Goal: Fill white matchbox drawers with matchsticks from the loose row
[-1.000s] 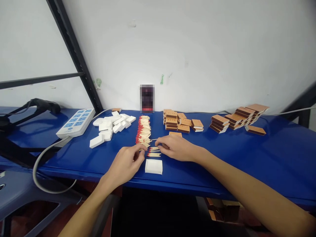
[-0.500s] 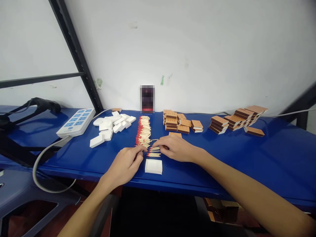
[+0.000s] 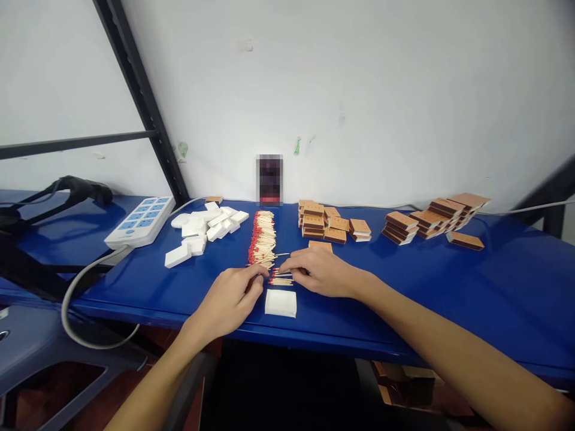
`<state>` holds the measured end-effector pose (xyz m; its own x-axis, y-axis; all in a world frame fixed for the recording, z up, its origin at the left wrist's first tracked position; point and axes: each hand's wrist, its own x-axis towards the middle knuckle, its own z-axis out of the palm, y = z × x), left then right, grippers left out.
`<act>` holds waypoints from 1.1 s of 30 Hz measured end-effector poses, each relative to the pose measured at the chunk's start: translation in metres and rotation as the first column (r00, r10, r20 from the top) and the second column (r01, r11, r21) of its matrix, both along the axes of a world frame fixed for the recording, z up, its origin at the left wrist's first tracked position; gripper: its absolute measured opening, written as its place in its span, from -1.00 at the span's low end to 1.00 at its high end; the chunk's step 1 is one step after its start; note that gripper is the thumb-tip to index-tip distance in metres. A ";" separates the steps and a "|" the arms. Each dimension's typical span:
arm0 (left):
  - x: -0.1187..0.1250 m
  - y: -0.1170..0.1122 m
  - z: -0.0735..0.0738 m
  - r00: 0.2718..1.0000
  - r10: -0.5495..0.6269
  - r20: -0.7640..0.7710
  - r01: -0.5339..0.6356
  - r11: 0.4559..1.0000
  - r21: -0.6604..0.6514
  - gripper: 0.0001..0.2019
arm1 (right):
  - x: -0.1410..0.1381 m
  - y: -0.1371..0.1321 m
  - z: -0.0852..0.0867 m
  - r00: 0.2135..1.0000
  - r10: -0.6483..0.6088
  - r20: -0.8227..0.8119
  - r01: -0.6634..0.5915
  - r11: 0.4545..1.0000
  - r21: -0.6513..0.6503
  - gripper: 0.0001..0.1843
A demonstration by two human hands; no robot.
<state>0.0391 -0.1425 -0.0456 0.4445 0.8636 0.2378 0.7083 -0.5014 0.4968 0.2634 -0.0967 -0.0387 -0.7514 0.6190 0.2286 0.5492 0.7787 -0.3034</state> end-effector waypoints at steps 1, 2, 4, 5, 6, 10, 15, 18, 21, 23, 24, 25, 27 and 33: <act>0.000 0.000 0.000 1.000 0.001 0.000 -0.001 1.000 -0.001 -0.73 | 0.000 0.000 0.000 1.000 -0.001 0.001 0.001 1.000 0.001 -0.61; 0.000 0.000 0.000 1.000 0.000 0.000 0.000 1.000 -0.003 -0.73 | 0.000 0.000 -0.001 1.000 0.000 0.002 0.000 1.000 0.003 -0.62; 0.000 0.000 0.000 1.000 -0.001 0.000 0.001 1.000 -0.005 -0.73 | 0.000 0.001 -0.001 1.000 0.003 0.007 -0.003 1.000 0.003 -0.62; 0.000 0.000 0.001 1.000 -0.002 0.000 0.002 1.000 -0.005 -0.73 | 0.000 0.000 -0.001 1.000 0.003 0.005 -0.003 1.000 0.000 -0.62; 0.000 0.000 0.001 1.000 -0.004 0.000 0.004 1.000 -0.004 -0.73 | 0.000 0.000 -0.001 1.000 0.003 0.003 -0.003 1.000 -0.005 -0.61; 0.000 -0.003 0.002 0.998 -0.012 -0.056 0.012 1.000 -0.009 -0.77 | -0.001 -0.001 0.001 0.999 -0.043 -0.005 0.043 0.999 -0.027 -0.62; 0.001 -0.007 0.002 0.988 -0.058 -0.143 0.063 0.997 0.036 -0.64 | 0.000 0.000 0.003 0.992 -0.123 0.019 0.124 0.989 -0.084 -0.73; 0.001 -0.008 0.002 0.984 -0.085 -0.156 0.096 0.994 0.061 -0.65 | 0.000 0.001 0.003 0.991 -0.130 0.010 0.130 0.983 -0.127 -0.72; 0.000 -0.008 0.000 0.981 -0.113 -0.160 0.125 0.990 0.066 -0.68 | 0.001 0.002 0.003 0.992 -0.126 0.012 0.127 0.981 -0.148 -0.67; -0.001 -0.007 -0.001 0.979 -0.133 -0.154 0.144 0.988 0.062 -0.68 | 0.001 0.002 0.003 0.993 -0.120 0.017 0.121 0.981 -0.153 -0.65; -0.001 -0.007 -0.002 0.979 -0.140 -0.150 0.150 0.987 0.060 -0.68 | 0.001 0.002 0.003 0.993 -0.115 0.016 0.117 0.981 -0.155 -0.65; -0.001 -0.007 -0.002 0.979 -0.145 -0.145 0.154 0.986 0.058 -0.68 | 0.001 0.002 0.003 0.994 -0.110 0.015 0.111 0.981 -0.158 -0.66; -0.001 -0.007 -0.002 0.980 -0.145 -0.139 0.153 0.987 0.053 -0.68 | 0.000 0.001 0.003 0.995 -0.102 0.011 0.103 0.981 -0.166 -0.71; 0.001 -0.006 -0.001 0.980 -0.130 -0.151 0.140 0.989 0.053 -0.66 | -0.002 -0.001 0.004 0.996 -0.092 -0.002 0.091 0.987 -0.135 -0.82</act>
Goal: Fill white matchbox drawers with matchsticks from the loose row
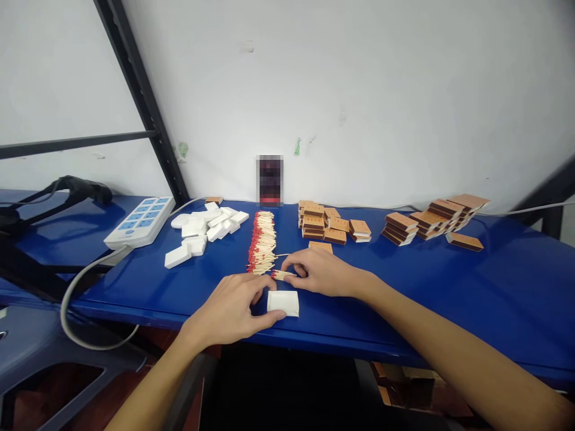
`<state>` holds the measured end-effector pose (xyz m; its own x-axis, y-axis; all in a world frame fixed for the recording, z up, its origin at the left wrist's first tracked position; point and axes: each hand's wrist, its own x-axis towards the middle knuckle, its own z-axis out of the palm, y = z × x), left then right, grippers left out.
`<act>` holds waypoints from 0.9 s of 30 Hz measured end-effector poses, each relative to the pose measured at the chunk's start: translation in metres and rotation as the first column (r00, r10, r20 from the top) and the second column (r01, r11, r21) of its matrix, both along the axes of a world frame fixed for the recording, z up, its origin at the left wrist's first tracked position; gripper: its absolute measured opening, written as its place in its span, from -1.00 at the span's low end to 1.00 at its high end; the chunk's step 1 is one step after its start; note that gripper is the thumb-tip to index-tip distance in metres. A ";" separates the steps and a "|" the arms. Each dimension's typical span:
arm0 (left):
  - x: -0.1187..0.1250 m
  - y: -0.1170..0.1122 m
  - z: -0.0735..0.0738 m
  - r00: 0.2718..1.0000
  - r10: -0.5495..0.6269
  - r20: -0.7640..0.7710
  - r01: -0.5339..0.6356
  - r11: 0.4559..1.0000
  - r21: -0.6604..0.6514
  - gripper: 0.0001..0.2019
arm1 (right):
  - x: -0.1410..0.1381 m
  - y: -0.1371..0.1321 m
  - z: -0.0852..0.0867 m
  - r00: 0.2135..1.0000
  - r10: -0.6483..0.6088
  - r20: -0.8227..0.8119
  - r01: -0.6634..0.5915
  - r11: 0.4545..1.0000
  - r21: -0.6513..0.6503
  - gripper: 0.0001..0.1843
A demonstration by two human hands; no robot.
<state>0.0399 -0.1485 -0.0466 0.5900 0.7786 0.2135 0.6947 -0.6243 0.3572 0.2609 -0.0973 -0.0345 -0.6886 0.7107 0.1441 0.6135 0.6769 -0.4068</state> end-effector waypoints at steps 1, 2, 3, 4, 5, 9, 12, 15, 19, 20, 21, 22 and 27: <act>0.000 0.000 0.000 1.000 0.002 0.001 -0.002 1.000 -0.005 -0.67 | 0.000 0.000 0.000 1.000 -0.003 0.004 0.003 1.000 0.009 -0.82; 0.001 0.001 0.001 1.000 0.004 0.004 -0.004 1.000 -0.011 -0.68 | 0.000 0.000 0.000 1.000 -0.006 0.009 0.006 1.000 0.016 -0.82; 0.001 0.001 0.001 1.000 0.006 0.004 -0.006 1.000 -0.020 -0.68 | 0.001 0.000 0.000 1.000 -0.010 0.013 0.009 1.000 0.020 -0.82; 0.001 0.001 0.001 1.000 0.010 0.004 -0.010 1.000 -0.029 -0.68 | 0.001 0.001 0.000 1.000 -0.012 0.015 0.011 1.000 0.023 -0.82; 0.001 0.001 0.001 1.000 0.016 0.003 -0.016 0.999 -0.036 -0.68 | 0.002 0.001 0.000 1.000 -0.012 0.014 0.012 1.000 0.023 -0.82; 0.001 0.002 0.001 0.999 0.031 0.006 -0.031 0.999 -0.044 -0.68 | 0.004 0.000 0.001 1.000 -0.010 0.020 0.010 1.000 0.001 -0.79; 0.001 0.002 0.001 0.999 0.039 0.017 -0.038 0.998 -0.049 -0.68 | 0.005 0.000 0.003 0.999 -0.029 0.031 0.029 1.000 -0.007 -0.74; 0.001 0.001 0.001 0.998 0.053 0.035 -0.050 0.997 -0.066 -0.69 | 0.005 0.001 0.003 0.999 -0.026 0.040 0.026 1.000 -0.003 -0.75; 0.001 0.001 0.002 0.995 0.074 0.061 -0.067 0.992 -0.103 -0.68 | 0.005 0.003 0.000 0.998 -0.038 0.045 0.037 0.999 0.022 -0.84; 0.001 0.001 0.002 0.994 0.082 0.066 -0.075 0.991 -0.111 -0.67 | 0.006 0.004 -0.001 0.998 -0.046 0.048 0.045 0.999 0.022 -0.84; 0.001 0.002 0.002 0.994 0.090 0.069 -0.082 0.990 -0.115 -0.67 | 0.006 0.005 -0.001 0.997 -0.052 0.053 0.052 0.999 0.018 -0.84; 0.001 0.002 0.001 0.993 0.097 0.070 -0.088 0.989 -0.115 -0.67 | 0.006 0.005 -0.002 0.997 -0.057 0.061 0.056 0.998 0.012 -0.84; 0.002 0.003 0.001 0.991 0.113 0.068 -0.104 0.988 -0.118 -0.68 | 0.009 0.009 -0.003 0.992 -0.081 0.100 0.078 0.997 0.025 -0.85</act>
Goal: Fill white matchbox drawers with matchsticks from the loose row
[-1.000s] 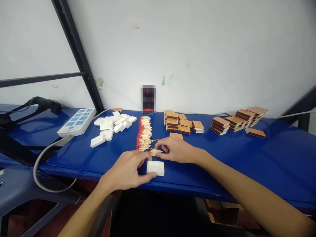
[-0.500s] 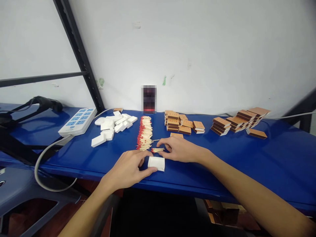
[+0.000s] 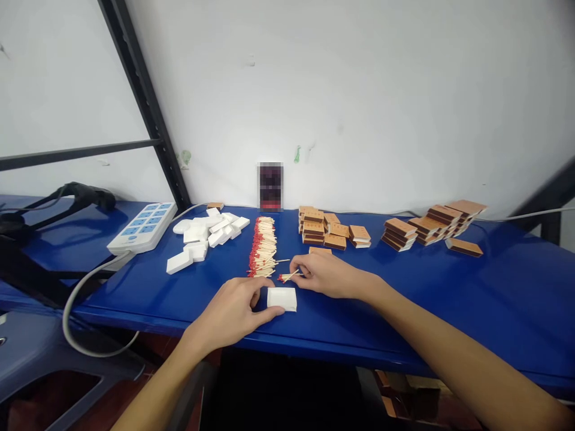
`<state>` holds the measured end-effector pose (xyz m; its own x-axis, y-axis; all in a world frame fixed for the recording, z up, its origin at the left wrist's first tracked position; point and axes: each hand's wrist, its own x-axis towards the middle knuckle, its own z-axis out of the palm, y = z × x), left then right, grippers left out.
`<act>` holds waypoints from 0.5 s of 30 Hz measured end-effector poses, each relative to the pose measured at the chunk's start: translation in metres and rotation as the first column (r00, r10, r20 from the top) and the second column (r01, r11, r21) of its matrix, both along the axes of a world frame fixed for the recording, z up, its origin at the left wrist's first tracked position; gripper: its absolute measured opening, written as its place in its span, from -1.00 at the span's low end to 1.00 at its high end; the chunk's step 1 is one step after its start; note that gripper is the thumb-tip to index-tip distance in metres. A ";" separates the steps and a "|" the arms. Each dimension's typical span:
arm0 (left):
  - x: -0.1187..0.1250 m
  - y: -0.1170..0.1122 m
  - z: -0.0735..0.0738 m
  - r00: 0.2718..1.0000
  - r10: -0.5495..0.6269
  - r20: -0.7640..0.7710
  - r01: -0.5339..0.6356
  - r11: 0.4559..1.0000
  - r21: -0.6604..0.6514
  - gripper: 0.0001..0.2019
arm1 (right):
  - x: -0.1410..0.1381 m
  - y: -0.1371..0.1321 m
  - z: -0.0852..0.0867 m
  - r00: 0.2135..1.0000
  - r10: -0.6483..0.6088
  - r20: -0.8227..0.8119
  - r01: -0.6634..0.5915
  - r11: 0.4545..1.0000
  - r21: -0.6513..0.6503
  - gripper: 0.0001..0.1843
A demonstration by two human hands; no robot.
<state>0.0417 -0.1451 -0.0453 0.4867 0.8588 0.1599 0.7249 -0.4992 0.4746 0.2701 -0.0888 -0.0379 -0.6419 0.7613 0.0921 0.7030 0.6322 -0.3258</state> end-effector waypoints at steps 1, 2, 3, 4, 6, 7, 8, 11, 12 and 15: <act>0.000 0.000 0.000 1.000 0.000 -0.001 0.000 1.000 0.000 -0.68 | 0.000 0.000 0.000 1.000 0.000 0.002 0.000 1.000 -0.005 -0.85; 0.001 0.000 0.000 1.000 0.000 -0.001 0.000 1.000 0.001 -0.68 | 0.000 0.001 0.000 1.000 0.001 0.003 -0.001 1.000 -0.016 -0.85; 0.001 0.000 0.000 1.000 0.001 -0.002 -0.001 1.000 0.002 -0.69 | -0.001 0.001 0.000 1.000 0.000 0.002 0.000 1.000 -0.027 -0.85; 0.001 0.000 0.000 1.000 0.002 -0.002 -0.001 1.000 0.004 -0.69 | -0.001 0.001 0.000 1.000 -0.003 0.000 0.003 0.999 -0.033 -0.85; 0.001 0.000 0.000 1.000 0.006 -0.003 -0.006 1.000 0.007 -0.70 | -0.002 0.000 0.001 1.000 -0.008 -0.003 0.008 1.000 -0.030 -0.85; 0.001 0.000 0.000 1.000 0.009 -0.003 -0.009 1.000 0.009 -0.70 | -0.002 0.000 0.001 1.000 -0.008 -0.005 0.008 1.000 -0.022 -0.86; 0.001 0.000 -0.001 1.000 0.012 -0.004 -0.012 1.000 0.010 -0.70 | -0.003 0.000 0.001 1.000 -0.007 -0.008 0.007 1.000 -0.015 -0.87; 0.000 -0.001 -0.001 1.000 0.022 -0.001 -0.022 1.000 -0.001 -0.70 | -0.002 0.000 0.000 1.000 0.001 -0.030 -0.002 1.000 -0.011 -0.89; 0.000 -0.001 -0.001 1.000 0.026 0.000 -0.026 1.000 -0.006 -0.70 | -0.002 0.000 -0.001 0.999 0.006 -0.040 -0.006 1.000 -0.012 -0.90; 0.001 -0.001 -0.001 0.999 0.035 0.003 -0.035 0.999 -0.007 -0.69 | -0.001 0.001 -0.003 0.998 0.022 -0.065 -0.023 1.000 -0.006 -0.92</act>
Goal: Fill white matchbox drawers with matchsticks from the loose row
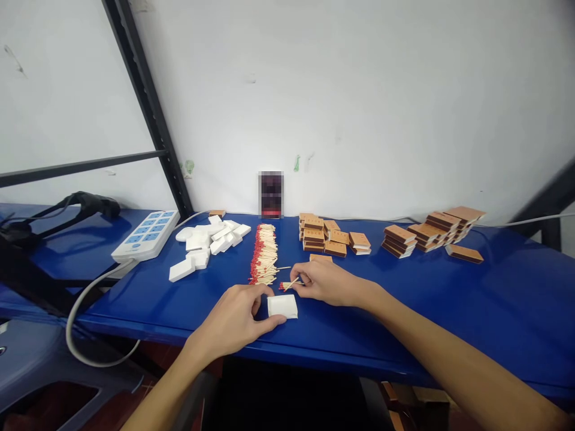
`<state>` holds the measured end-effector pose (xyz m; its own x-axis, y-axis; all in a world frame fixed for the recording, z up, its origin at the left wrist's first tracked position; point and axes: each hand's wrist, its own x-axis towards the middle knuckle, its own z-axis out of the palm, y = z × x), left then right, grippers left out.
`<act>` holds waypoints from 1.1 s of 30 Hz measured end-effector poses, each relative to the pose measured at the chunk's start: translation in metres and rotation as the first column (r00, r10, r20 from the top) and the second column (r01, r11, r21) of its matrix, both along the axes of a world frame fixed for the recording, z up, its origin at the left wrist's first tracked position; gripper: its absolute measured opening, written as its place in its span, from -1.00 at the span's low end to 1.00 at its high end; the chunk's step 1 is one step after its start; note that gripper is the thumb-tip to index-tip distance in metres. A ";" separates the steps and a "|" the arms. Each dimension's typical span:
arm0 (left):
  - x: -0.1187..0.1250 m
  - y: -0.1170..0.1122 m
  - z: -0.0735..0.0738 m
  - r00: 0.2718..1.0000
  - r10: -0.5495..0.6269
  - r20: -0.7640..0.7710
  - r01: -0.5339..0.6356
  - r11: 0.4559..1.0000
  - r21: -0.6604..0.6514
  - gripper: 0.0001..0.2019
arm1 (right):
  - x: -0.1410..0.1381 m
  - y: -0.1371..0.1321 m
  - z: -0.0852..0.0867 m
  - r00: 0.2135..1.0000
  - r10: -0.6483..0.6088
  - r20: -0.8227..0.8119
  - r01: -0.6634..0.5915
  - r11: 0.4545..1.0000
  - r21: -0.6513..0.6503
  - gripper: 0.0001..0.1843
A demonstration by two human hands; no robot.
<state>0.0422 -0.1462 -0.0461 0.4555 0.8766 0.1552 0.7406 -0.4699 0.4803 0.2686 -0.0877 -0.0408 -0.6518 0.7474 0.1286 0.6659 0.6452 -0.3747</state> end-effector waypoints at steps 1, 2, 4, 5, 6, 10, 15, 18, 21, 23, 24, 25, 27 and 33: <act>0.000 0.000 0.000 1.000 0.002 0.000 -0.002 1.000 0.003 -0.69 | 0.000 0.000 0.000 1.000 0.002 -0.007 -0.002 1.000 0.001 -0.93; 0.000 0.000 0.000 1.000 0.004 0.001 -0.004 1.000 0.007 -0.69 | 0.000 0.000 0.000 1.000 0.000 -0.015 0.000 1.000 0.000 -0.94; 0.000 -0.001 -0.001 1.000 0.007 0.003 -0.007 1.000 0.011 -0.68 | -0.001 0.000 0.001 0.999 -0.006 -0.037 0.006 1.000 0.002 -0.95; 0.000 -0.001 -0.002 1.000 0.009 0.006 -0.009 1.000 0.011 -0.68 | -0.001 0.000 0.002 0.999 -0.011 -0.051 0.012 1.000 0.008 -0.95; 0.000 0.000 -0.002 1.000 0.010 0.008 -0.010 1.000 0.008 -0.68 | -0.001 0.000 0.003 0.998 -0.016 -0.065 0.017 1.000 0.013 -0.95; 0.000 0.001 -0.001 0.999 0.026 0.022 -0.026 1.000 -0.002 -0.67 | -0.003 -0.005 0.006 0.993 -0.008 -0.114 0.007 1.000 -0.005 -0.96; 0.000 0.001 -0.001 0.999 0.021 0.038 -0.022 1.000 0.006 -0.71 | -0.006 -0.011 0.005 0.981 0.058 -0.183 -0.083 0.988 -0.131 -0.93; -0.001 0.001 -0.002 0.999 0.020 0.049 -0.020 1.000 0.008 -0.70 | -0.008 -0.012 0.003 0.980 0.078 -0.183 -0.107 0.982 -0.155 -0.96; -0.001 0.001 -0.002 0.999 0.009 0.054 -0.009 1.000 0.007 -0.69 | -0.011 -0.015 0.004 0.980 0.070 -0.187 -0.102 0.981 -0.165 -0.97; -0.001 0.001 -0.002 0.998 -0.004 0.058 0.003 1.000 0.007 -0.69 | -0.013 -0.018 0.006 0.980 0.062 -0.188 -0.096 0.979 -0.182 -0.96; -0.001 0.001 -0.002 0.998 -0.009 0.061 0.008 1.000 0.008 -0.69 | -0.014 -0.019 0.006 0.980 0.063 -0.188 -0.100 0.976 -0.192 -0.95; -0.001 0.001 -0.002 0.998 -0.013 0.064 0.013 1.000 0.007 -0.69 | -0.015 -0.021 0.007 0.979 0.071 -0.189 -0.109 0.974 -0.200 -0.94; 0.000 0.001 -0.002 0.997 -0.018 0.071 0.018 1.000 0.007 -0.68 | -0.016 -0.023 0.008 0.975 0.096 -0.201 -0.139 0.968 -0.211 -0.91; 0.000 0.001 -0.002 0.998 -0.019 0.056 0.017 0.999 0.035 -0.67 | -0.010 -0.020 0.011 0.966 0.088 -0.244 -0.111 0.991 -0.081 -0.91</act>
<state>0.0419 -0.1454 -0.0481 0.4612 0.8617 0.2113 0.7039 -0.5004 0.5042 0.2589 -0.1077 -0.0299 -0.6819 0.6968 0.2225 0.4839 0.6579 -0.5771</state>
